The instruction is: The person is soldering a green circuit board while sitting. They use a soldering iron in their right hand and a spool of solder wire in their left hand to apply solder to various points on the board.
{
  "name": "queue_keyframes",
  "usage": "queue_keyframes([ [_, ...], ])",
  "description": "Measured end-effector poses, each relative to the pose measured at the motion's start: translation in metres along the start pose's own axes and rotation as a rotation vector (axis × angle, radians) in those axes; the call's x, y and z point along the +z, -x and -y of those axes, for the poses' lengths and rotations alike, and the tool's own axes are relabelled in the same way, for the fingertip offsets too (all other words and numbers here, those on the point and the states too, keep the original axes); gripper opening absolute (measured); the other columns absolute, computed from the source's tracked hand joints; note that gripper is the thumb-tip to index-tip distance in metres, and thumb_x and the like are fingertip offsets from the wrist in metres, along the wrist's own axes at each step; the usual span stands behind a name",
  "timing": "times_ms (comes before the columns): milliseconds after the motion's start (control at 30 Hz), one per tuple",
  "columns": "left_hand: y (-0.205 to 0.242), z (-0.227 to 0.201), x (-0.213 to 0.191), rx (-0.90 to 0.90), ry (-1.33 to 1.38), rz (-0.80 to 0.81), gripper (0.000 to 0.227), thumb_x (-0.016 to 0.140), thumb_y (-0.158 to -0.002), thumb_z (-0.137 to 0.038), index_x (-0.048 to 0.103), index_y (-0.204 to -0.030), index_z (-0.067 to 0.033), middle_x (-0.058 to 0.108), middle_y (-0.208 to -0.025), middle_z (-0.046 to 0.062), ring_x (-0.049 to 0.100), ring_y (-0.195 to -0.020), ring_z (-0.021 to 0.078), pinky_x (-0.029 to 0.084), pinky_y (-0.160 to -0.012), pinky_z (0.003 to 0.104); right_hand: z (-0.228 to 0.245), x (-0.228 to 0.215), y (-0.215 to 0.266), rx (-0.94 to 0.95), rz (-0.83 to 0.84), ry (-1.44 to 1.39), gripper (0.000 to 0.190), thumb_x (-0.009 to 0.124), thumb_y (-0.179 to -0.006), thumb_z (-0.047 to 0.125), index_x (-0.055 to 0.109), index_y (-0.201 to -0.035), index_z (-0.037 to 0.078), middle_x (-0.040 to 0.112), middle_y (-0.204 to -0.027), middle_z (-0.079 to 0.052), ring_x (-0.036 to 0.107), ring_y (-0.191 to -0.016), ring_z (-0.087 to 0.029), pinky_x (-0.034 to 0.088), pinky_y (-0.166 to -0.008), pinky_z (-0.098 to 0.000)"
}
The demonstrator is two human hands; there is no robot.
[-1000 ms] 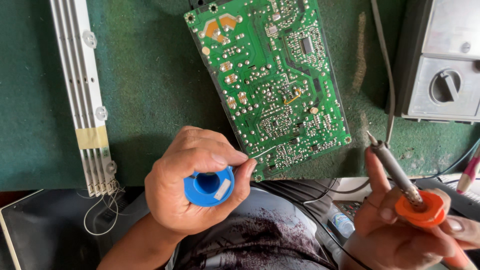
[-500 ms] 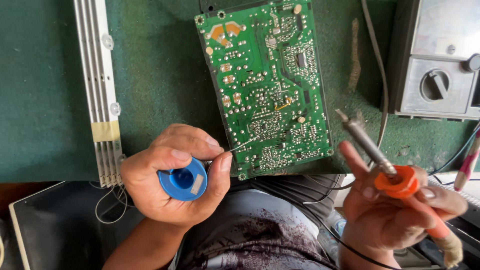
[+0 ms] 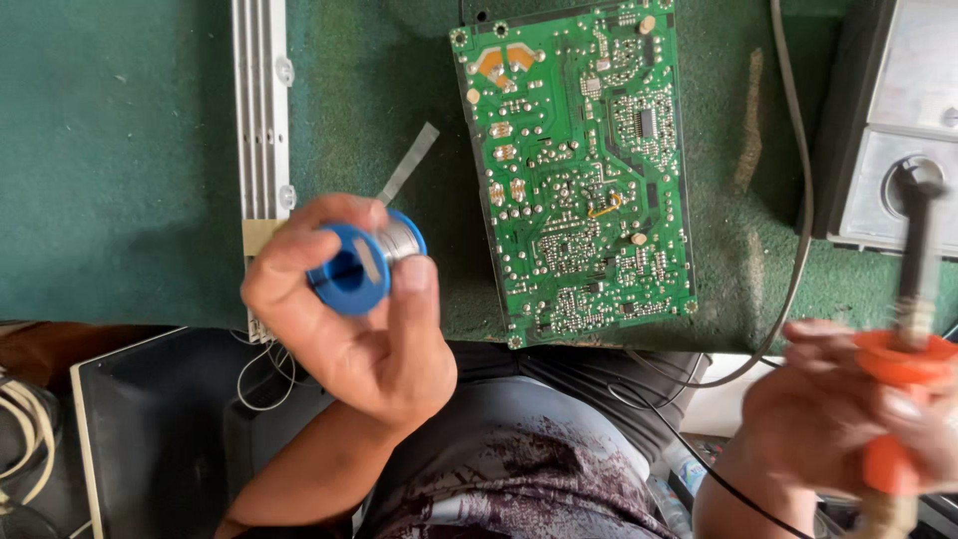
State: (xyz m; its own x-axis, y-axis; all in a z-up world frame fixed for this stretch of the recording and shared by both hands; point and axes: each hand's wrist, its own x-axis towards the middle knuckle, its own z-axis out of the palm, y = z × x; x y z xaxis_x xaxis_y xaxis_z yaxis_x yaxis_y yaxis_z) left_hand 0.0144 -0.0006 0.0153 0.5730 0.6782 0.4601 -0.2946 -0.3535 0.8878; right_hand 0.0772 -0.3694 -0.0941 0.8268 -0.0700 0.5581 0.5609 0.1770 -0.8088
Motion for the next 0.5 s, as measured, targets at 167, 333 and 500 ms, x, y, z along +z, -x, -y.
queue_keyframes([
  [167,-0.010,0.000,-0.006,-0.124,-0.075,0.046,0.028,0.054,-0.115,-0.009,0.040,-0.140,-0.0105,0.048,-0.142,0.019,0.053,-0.128,0.0254,0.049,-0.109,0.035,0.025,0.085,-0.034,-0.168,0.390,0.450,0.037,0.088,-0.092,-0.001,0.066,-0.114,0.018,0.072,-0.119,-0.044,0.079,-0.094,-0.036,0.054,-0.075,-0.0313],
  [333,-0.029,-0.001,-0.021,0.087,-0.431,0.238,0.034,0.057,-0.111,0.004,0.045,-0.142,-0.0009,0.050,-0.141,0.022,0.054,-0.136,0.0405,0.046,-0.120,0.051,0.024,0.100,-0.031,-0.301,0.338,0.513,0.044,0.090,-0.097,-0.007,0.056,-0.114,0.017,0.054,-0.118,-0.025,0.082,-0.097,-0.038,0.064,-0.075,-0.0358],
  [500,-0.049,-0.018,-0.019,0.323,-0.579,0.256,0.042,0.056,-0.107,-0.003,0.047,-0.147,0.0033,0.051,-0.151,0.028,0.050,-0.145,0.0472,0.038,-0.131,0.064,0.022,0.110,-0.028,-0.275,0.363,0.497,0.040,0.085,-0.098,-0.013,0.055,-0.112,0.008,0.048,-0.126,-0.026,0.082,-0.101,-0.040,0.068,-0.084,-0.0412],
])
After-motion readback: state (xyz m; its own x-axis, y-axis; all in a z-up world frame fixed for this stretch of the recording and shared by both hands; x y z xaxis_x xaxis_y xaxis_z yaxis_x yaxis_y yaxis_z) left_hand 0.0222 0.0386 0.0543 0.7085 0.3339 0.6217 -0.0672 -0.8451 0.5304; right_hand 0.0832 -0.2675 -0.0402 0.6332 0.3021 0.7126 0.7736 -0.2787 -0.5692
